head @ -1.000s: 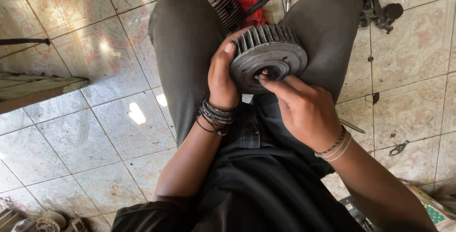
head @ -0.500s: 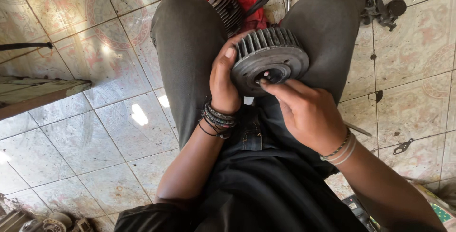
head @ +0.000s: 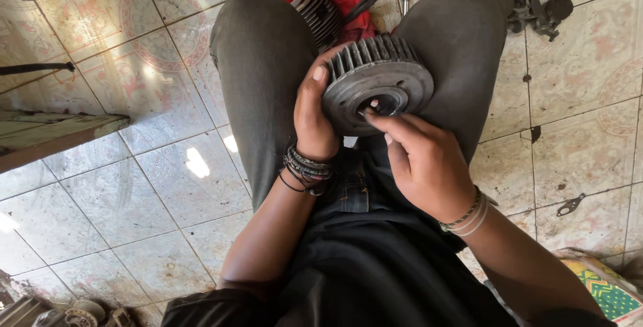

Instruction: The person holds a metal mechanical part, likely a stator or rotor, on their lap and uses a thin metal tool to scrape and clean the inner surfaces and grooves. The person rotates the part to access different areas while continuing to scrape away debris.

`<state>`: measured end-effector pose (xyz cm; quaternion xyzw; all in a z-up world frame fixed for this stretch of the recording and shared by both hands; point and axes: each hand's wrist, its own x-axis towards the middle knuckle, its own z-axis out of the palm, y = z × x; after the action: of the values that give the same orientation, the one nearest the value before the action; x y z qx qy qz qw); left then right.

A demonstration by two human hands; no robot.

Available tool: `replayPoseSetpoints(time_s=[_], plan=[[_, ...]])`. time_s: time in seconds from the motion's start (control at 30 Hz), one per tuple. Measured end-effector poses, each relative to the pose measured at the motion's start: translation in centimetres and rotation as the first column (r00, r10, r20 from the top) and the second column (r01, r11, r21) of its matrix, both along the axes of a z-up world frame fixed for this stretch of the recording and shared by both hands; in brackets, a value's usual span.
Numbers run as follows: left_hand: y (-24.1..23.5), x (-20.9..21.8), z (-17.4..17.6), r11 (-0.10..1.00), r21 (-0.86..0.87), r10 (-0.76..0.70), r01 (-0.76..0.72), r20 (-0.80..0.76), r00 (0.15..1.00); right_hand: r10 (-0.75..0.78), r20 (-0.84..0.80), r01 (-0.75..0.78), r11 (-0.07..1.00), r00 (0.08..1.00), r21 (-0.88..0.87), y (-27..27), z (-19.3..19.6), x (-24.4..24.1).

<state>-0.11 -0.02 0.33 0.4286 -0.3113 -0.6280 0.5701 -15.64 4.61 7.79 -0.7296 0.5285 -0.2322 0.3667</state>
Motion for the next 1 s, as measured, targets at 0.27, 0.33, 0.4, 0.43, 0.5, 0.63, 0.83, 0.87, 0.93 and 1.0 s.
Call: replayPoseSetpoints(time_s=[0.27,0.33,0.4,0.43,0.5,0.63,0.83,0.87,0.93,1.0], plan=[[0.3,0.3,0.5,0.999,-0.005,-0.050,0.050,-0.031,0.998,0.053,-0.048,-0.052,0.998,0.997,0.025,0.8,0.6,-1.1],[0.4,0.2,0.5,0.998,-0.007,-0.057,0.057,-0.038,0.998,0.070,-0.044,-0.066,0.995,0.997,0.075,0.8,0.6,-1.3],[0.3,0.1,0.3,0.999,0.010,-0.044,0.044,-0.038,0.998,0.058,-0.003,-0.057,0.998,0.998,0.040,0.5,0.5,-0.9],[0.3,0.0,0.3,0.999,0.009,-0.045,0.046,-0.038,0.998,0.056,-0.003,-0.056,0.998,0.998,0.040,0.5,0.4,-0.5],[0.4,-0.1,0.2,1.000,0.010,0.009,-0.008,-0.053,0.999,-0.020,0.060,0.020,1.000,0.998,0.008,0.4,0.1,0.3],[0.2,0.0,0.2,0.999,-0.009,0.031,-0.031,0.000,1.000,-0.078,0.036,0.080,0.996,0.996,-0.033,0.9,-0.6,0.9],[0.6,-0.2,-0.2,1.000,0.017,-0.020,0.021,-0.038,0.999,-0.029,0.048,0.026,0.997,0.998,0.070,1.9,-0.5,0.2],[0.7,-0.6,-0.4,0.999,-0.009,0.037,-0.038,-0.042,0.998,-0.093,0.080,0.089,0.995,0.992,0.054,1.9,-0.6,0.5],[0.5,-1.0,-0.5,0.995,-0.040,0.088,-0.090,-0.047,0.995,-0.162,0.113,0.159,0.987,0.980,0.036,1.5,-0.7,1.1],[0.4,-1.0,-0.6,0.995,-0.033,0.096,-0.097,-0.039,0.995,-0.182,0.138,0.184,0.983,0.974,-0.004,1.1,-0.7,1.7]])
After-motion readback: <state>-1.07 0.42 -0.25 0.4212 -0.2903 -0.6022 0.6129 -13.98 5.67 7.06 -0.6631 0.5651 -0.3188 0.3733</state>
